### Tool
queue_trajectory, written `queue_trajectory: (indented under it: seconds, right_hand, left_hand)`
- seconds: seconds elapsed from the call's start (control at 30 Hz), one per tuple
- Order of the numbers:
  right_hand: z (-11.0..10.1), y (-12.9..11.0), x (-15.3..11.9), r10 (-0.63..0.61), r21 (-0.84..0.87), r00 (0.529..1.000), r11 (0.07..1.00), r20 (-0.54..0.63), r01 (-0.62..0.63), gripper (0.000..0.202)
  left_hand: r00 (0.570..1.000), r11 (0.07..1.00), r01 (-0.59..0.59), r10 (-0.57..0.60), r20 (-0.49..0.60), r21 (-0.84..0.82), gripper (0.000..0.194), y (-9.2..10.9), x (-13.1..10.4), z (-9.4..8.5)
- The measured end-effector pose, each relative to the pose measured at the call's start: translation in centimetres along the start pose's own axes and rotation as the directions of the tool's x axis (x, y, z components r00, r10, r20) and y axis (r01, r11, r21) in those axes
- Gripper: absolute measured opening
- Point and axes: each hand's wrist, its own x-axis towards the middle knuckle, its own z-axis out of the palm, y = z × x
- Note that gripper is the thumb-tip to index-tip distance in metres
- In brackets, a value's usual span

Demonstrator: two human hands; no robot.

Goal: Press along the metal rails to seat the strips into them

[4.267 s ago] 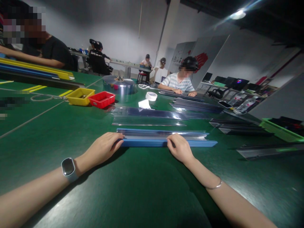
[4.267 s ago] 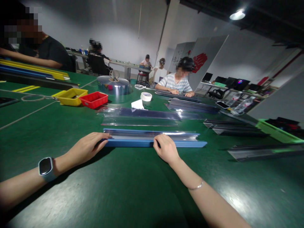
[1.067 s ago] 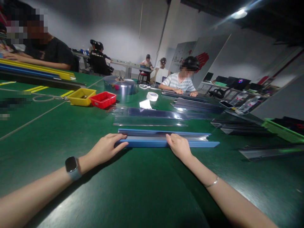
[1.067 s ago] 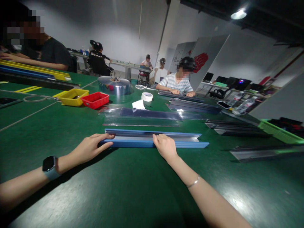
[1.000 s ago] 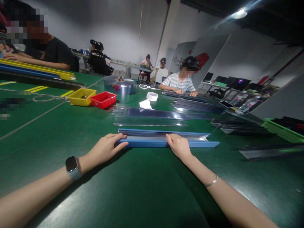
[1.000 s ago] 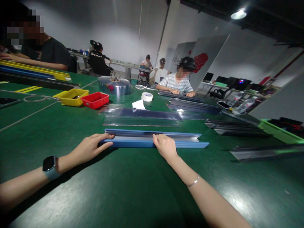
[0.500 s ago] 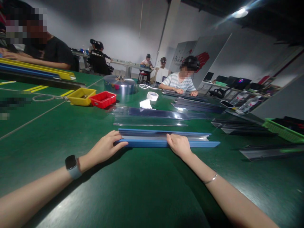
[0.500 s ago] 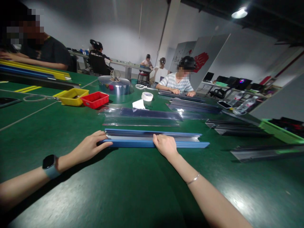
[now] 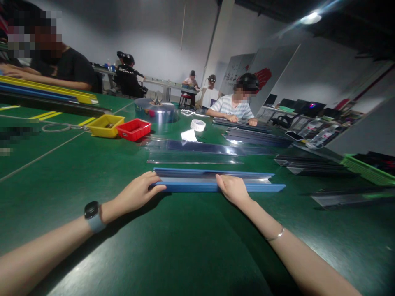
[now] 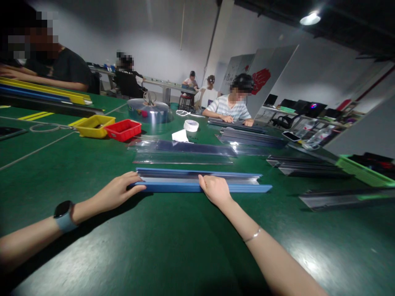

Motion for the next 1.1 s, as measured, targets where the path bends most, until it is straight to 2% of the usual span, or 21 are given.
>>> queue_trajectory:
  seconds: [0.2, 0.63, 0.77, 0.9, 1.0, 1.1]
  right_hand:
    - [-0.2, -0.2, 0.0, -0.003, -0.001, 1.000, 1.000, 0.029, 0.003, 0.047]
    - [0.0, 0.1, 0.3, -0.020, -0.021, 1.000, 1.000, 0.023, 0.020, 0.048]
    - [0.0, 0.0, 0.2, -0.015, -0.011, 1.000, 1.000, 0.025, 0.016, 0.048]
    - [0.1, -0.1, -0.1, 0.013, -0.020, 1.000, 1.000, -0.023, -0.013, 0.048]
    - [0.0, -0.7, -0.2, 0.019, -0.023, 0.997, 1.000, -0.071, -0.021, 0.047]
    - [-0.6, -2.7, 0.2, -0.038, 0.024, 0.995, 0.999, -0.096, 0.041, 0.045]
  left_hand:
    - [1.000, 1.000, -0.011, 0.011, -0.015, -0.017, 0.033, 0.3, 0.1, -0.1]
    - [0.999, 1.000, -0.006, 0.006, 0.044, 0.006, 0.036, 0.6, 0.4, -0.9]
    - [0.999, 1.000, 0.012, -0.011, 0.041, -0.025, 0.033, 0.5, 0.3, -0.6]
    - [1.000, 0.998, 0.023, -0.023, 0.008, -0.057, 0.031, 0.3, 0.1, -0.1]
    - [1.000, 0.999, 0.018, -0.018, -0.015, -0.033, 0.031, 0.3, -0.1, 0.0]
    - [0.999, 1.000, 0.009, -0.009, -0.039, 0.007, 0.032, 0.5, -0.1, 0.2]
